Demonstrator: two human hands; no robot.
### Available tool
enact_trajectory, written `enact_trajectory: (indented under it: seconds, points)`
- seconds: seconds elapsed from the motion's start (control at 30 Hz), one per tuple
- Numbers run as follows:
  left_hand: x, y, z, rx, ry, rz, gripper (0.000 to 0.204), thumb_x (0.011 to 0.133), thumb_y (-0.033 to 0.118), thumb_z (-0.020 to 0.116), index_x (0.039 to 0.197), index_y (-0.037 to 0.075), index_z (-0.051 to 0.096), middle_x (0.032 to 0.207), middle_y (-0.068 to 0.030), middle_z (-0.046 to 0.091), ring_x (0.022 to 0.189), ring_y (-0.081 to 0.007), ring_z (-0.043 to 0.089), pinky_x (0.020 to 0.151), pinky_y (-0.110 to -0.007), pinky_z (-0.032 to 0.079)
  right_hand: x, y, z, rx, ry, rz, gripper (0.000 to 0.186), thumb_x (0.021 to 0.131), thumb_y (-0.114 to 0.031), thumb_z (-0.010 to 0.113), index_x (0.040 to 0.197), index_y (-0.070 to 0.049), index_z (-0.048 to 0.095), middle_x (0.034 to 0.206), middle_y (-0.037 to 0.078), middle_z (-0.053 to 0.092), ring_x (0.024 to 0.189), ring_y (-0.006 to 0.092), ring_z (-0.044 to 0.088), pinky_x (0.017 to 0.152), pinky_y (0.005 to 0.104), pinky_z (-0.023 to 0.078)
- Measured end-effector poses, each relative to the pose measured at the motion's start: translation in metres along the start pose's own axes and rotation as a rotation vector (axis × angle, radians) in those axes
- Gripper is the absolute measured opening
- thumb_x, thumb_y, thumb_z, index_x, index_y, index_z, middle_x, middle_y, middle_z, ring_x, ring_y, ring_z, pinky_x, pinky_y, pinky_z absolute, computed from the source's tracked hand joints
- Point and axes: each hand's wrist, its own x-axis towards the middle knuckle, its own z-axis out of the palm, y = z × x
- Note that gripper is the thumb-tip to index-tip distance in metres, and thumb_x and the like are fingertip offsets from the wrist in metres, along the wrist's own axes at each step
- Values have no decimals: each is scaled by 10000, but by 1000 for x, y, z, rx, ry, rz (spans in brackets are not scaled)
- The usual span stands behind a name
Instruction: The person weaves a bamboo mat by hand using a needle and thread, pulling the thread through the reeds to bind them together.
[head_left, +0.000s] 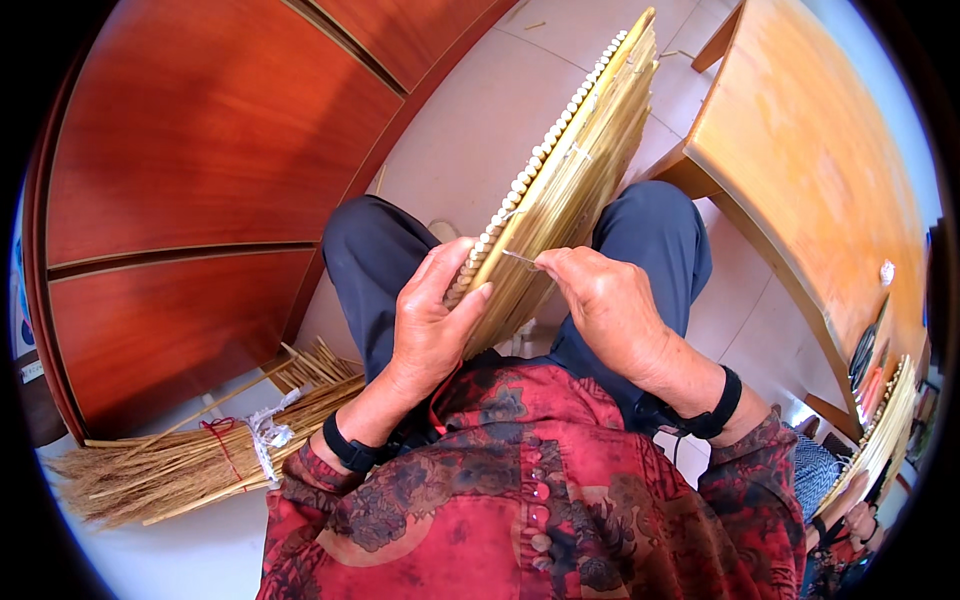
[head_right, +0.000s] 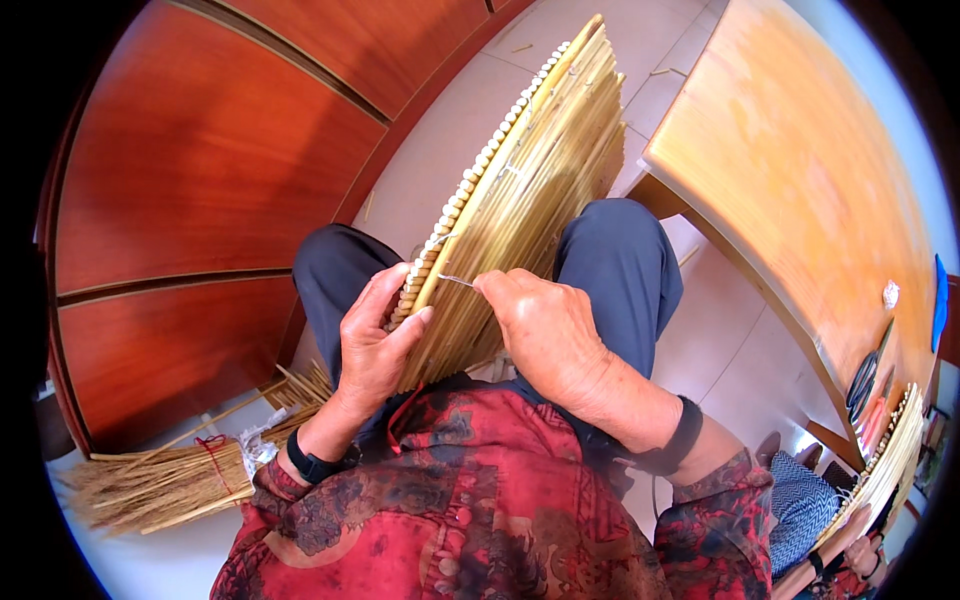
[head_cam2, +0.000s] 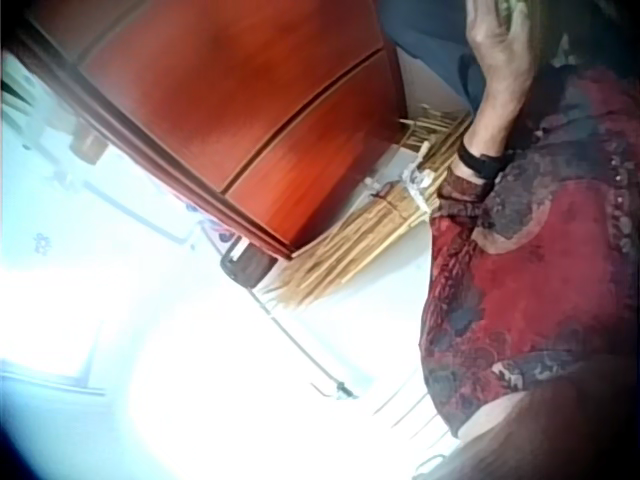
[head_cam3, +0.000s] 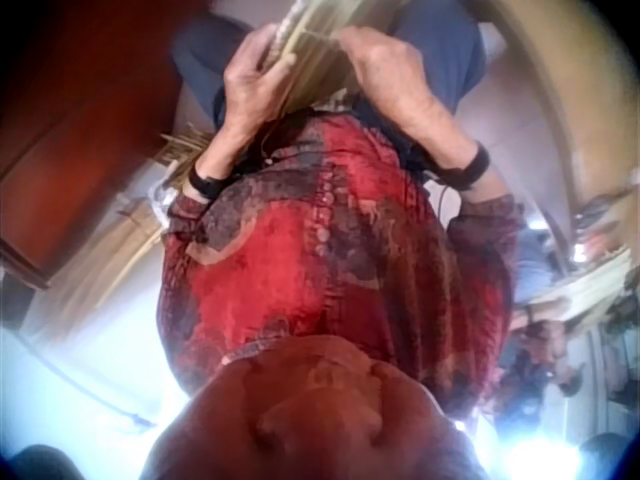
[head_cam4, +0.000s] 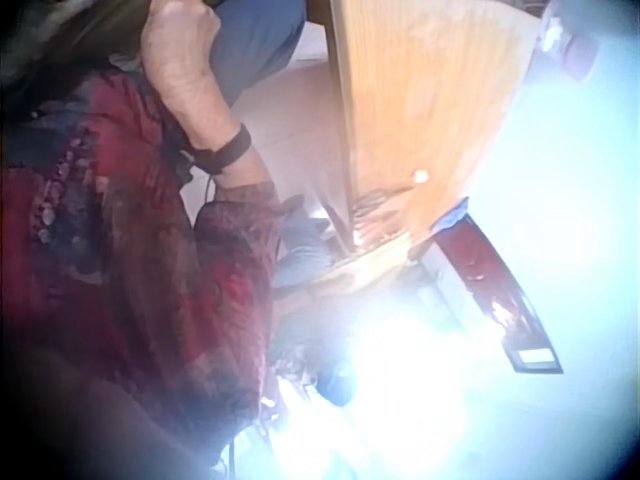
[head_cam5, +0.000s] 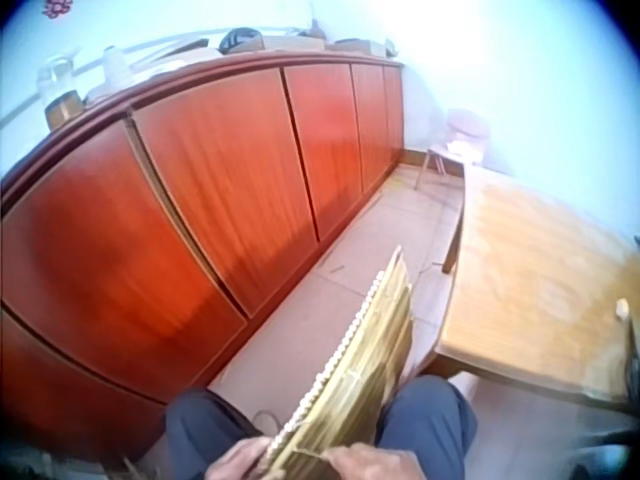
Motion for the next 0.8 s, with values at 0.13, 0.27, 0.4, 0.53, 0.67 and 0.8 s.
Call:
enact_trajectory:
  seconds: [0.13, 0.27, 0.4, 0.53, 0.67, 0.8]
  points:
    - [0, 0, 0, 5, -12, -1, 418, 807, -39, 657, 1214, -35, 559, 1145, -98, 574, 1031, -148, 565, 893, -260, 454, -1, 1, 2, 33, 3, 4, 151, 841, -67, 550, 985, -64, 598, 823, 128, 635, 769, 327, 658, 622, 421, 531]
    - [0, 0, -1, -8, -12, -11, 418, 808, -43, 655, 1215, -31, 561, 1145, -95, 572, 1029, -144, 566, 891, -258, 454, 0, 0, 2, 58, 4, 12, 134, 859, -84, 554, 982, -60, 600, 815, 130, 635, 770, 328, 658, 624, 417, 531]
    - [0, -1, -1, -10, -11, -6, 422, 806, -55, 653, 1217, -30, 560, 1142, -92, 569, 1033, -142, 565, 894, -261, 456, 1, 1, 4, 97, 8, 17, 114, 880, -107, 561, 970, -55, 606, 815, 144, 640, 772, 334, 657, 630, 414, 531]
    - [-1, -2, -2, -26, -13, -4, 429, 803, -70, 649, 1220, -29, 559, 1150, -90, 563, 1044, -146, 564, 906, -263, 455, 1, 1, 5, 130, 23, 12, 106, 891, -116, 560, 958, -51, 609, 822, 156, 642, 771, 343, 655, 636, 412, 531]
    - [-1, -4, -2, -42, -22, -6, 436, 801, -81, 647, 1224, -31, 557, 1172, -95, 551, 1068, -153, 560, 927, -263, 446, 2, 3, 6, 150, 28, 11, 106, 896, -120, 558, 957, -50, 609, 820, 159, 641, 768, 347, 652, 636, 414, 529]
    - [-1, -4, -2, -46, -27, -5, 441, 800, -83, 648, 1228, -32, 555, 1184, -99, 544, 1087, -158, 555, 940, -266, 441, 2, 3, 5, 161, 17, 23, 104, 901, -120, 556, 955, -48, 607, 821, 164, 641, 769, 350, 651, 637, 420, 527]
